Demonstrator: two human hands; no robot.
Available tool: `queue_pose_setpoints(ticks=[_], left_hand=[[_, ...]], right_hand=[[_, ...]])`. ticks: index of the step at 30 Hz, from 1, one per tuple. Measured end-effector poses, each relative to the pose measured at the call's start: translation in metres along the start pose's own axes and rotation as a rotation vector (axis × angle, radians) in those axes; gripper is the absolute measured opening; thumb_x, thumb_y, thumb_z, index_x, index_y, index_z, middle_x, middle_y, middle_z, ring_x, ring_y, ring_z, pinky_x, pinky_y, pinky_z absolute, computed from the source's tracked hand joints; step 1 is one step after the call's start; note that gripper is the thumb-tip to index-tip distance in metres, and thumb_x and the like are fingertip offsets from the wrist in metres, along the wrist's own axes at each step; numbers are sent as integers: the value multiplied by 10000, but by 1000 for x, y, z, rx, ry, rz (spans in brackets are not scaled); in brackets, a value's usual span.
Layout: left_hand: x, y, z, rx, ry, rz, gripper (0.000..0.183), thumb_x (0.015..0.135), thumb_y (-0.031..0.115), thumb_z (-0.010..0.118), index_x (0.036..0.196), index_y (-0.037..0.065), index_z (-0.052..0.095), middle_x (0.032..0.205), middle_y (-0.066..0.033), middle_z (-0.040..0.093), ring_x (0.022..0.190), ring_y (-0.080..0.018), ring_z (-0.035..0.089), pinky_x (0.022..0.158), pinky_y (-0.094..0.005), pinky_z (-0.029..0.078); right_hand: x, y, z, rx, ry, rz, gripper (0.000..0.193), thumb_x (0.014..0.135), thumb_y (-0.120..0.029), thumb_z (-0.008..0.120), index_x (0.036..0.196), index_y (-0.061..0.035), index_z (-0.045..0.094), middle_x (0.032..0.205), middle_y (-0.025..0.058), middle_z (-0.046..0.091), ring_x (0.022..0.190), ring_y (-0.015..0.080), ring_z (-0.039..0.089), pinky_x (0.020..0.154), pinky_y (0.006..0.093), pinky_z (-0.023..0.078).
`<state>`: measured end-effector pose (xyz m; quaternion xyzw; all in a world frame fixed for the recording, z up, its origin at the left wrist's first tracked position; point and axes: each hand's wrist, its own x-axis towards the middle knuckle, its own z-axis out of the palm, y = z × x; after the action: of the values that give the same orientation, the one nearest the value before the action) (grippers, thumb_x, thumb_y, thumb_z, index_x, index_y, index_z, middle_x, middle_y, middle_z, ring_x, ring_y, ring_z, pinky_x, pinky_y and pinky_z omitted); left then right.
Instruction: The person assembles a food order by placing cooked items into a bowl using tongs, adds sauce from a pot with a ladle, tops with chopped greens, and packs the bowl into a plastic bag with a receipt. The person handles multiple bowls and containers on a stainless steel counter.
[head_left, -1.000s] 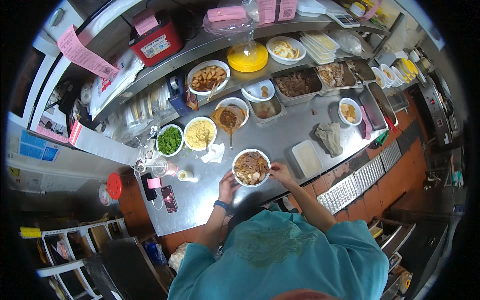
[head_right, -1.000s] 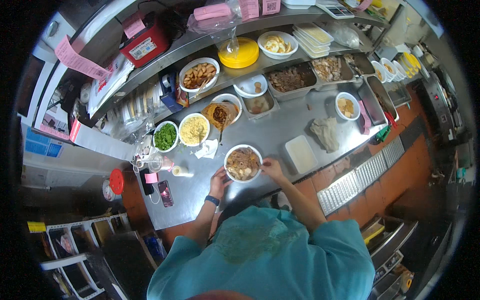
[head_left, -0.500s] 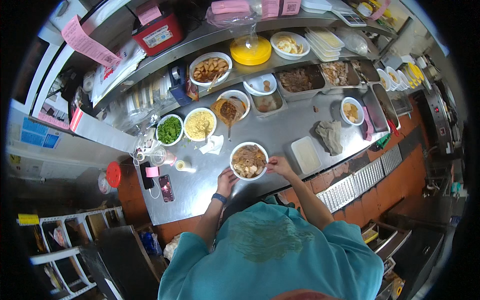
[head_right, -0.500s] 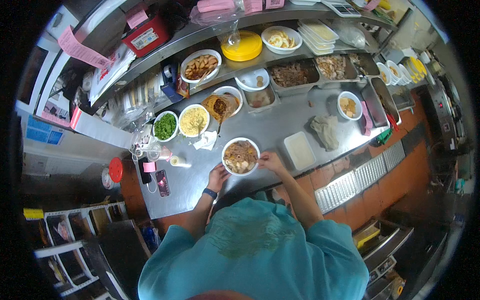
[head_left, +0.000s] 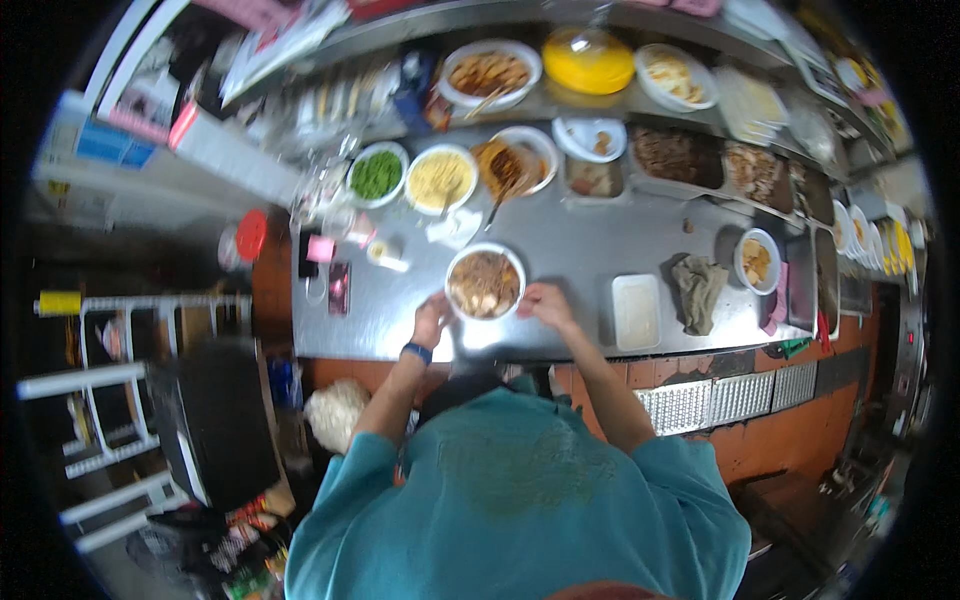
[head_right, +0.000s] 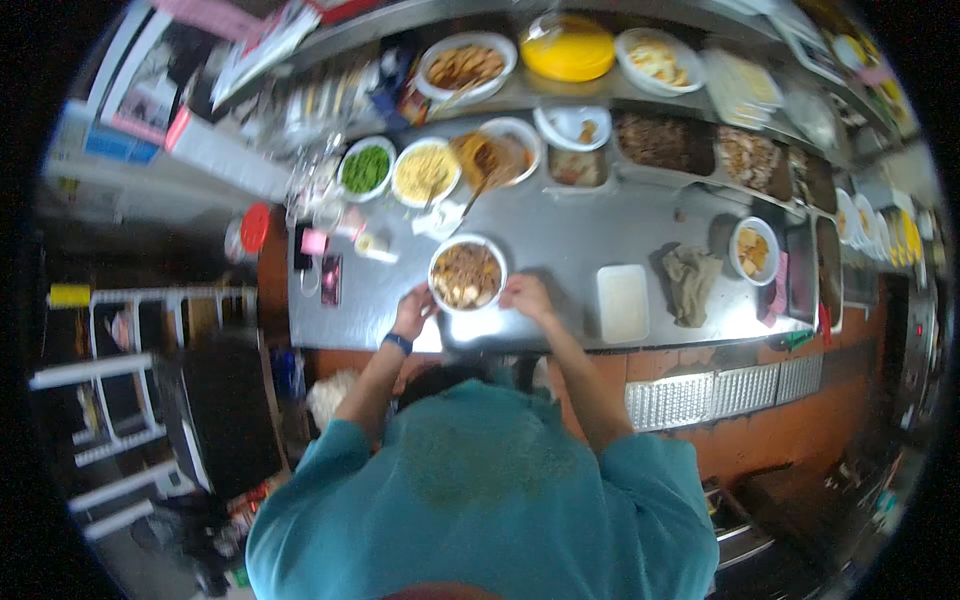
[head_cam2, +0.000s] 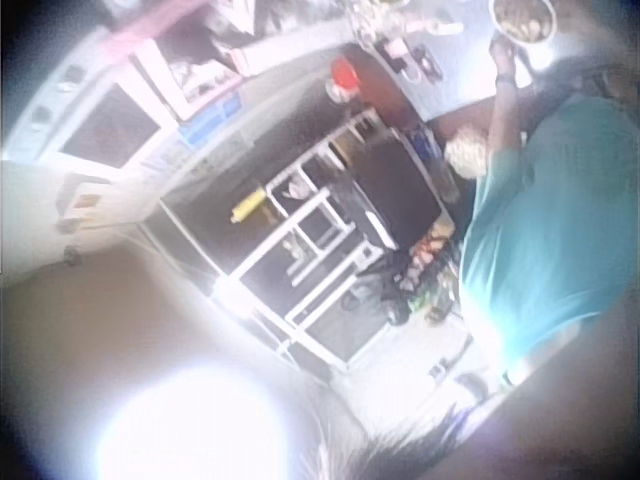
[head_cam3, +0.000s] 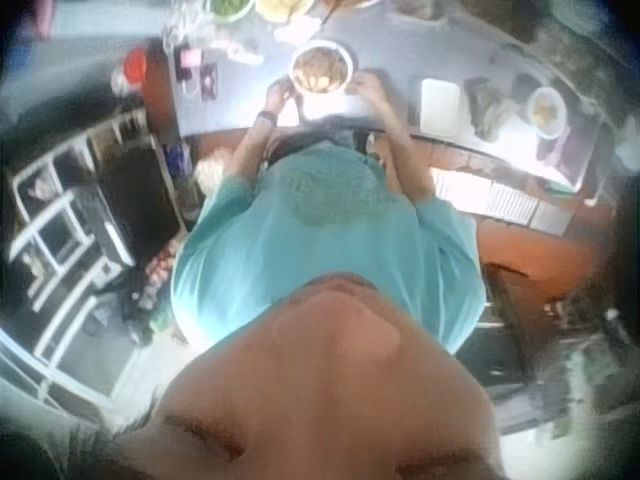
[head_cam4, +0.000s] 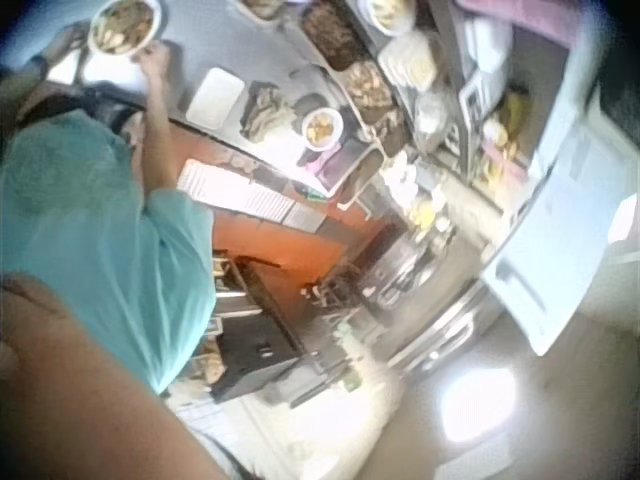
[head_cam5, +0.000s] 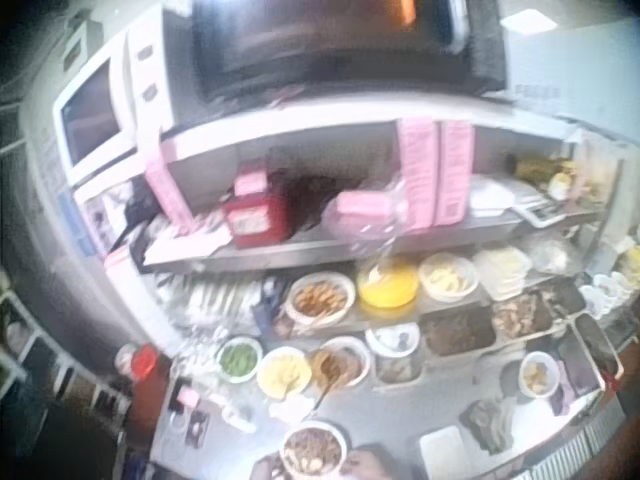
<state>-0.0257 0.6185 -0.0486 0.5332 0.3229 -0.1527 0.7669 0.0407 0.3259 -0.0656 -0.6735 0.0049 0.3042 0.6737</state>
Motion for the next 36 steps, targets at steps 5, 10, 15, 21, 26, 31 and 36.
queue_pose_setpoints(ticks=[5, 10, 15, 21, 26, 31, 36], left_hand=[[1, 24, -10, -10, 81, -5, 435, 931, 169, 482, 1355, 76, 513, 1182, -58, 598, 1111, -197, 542, 948, -406, 451], [6, 60, -16, -73, 103, -46, 498, 911, 192, 541, 1384, 53, 471, 1258, -71, 554, 1182, -220, 503, 972, -421, 423], [19, 69, -24, 8, 126, -12, 424, 833, 113, 584, 1241, -1, 594, 1050, -99, 652, 913, -188, 614, 826, -308, 486], [26, 110, -25, 384, 151, 794, 363, 815, -32, 595, 1175, 15, 601, 999, -113, 641, 977, -218, 616, 896, -332, 487], [71, 148, -4, 261, 102, 448, 455, 816, 64, 639, 1250, -29, 540, 1114, -172, 635, 1021, -270, 618, 935, -352, 477], [113, 146, 20, 172, 92, 202, 618, 803, 70, 648, 1361, -44, 408, 1187, -173, 581, 1025, -226, 568, 881, -328, 460], [122, 153, 27, -75, 21, 87, 218, 796, 70, 604, 1000, -4, 631, 959, -82, 655, 832, -180, 552, 767, -323, 431]], right_hand=[[13, -17, 21, 103, -80, 122, 206, 843, 115, 579, 1024, 47, 649, 887, 136, 711, 767, 199, 697, 695, 342, 611], [18, -77, 52, -642, 387, -213, 98, 874, -122, 634, 961, -98, 670, 774, 84, 720, 707, 252, 714, 632, 390, 561], [81, -141, 130, -817, 468, -194, 346, 914, -310, 613, 1139, -50, 583, 824, 195, 704, 829, 396, 688, 770, 474, 536], [183, -152, 155, -879, 608, 99, 517, 839, -399, 660, 1166, -3, 600, 956, 256, 696, 981, 399, 667, 865, 460, 524], [175, -147, 125, -961, 663, 37, 344, 863, -282, 597, 1036, 0, 693, 954, 258, 693, 918, 435, 670, 833, 478, 536], [150, -153, 129, -1183, 767, 14, 285, 891, -232, 532, 1018, -53, 713, 927, 235, 699, 883, 425, 668, 802, 495, 527], [167, -137, 126, -986, 680, -16, 266, 886, -247, 554, 981, -80, 738, 894, 213, 700, 863, 367, 674, 778, 445, 522]])
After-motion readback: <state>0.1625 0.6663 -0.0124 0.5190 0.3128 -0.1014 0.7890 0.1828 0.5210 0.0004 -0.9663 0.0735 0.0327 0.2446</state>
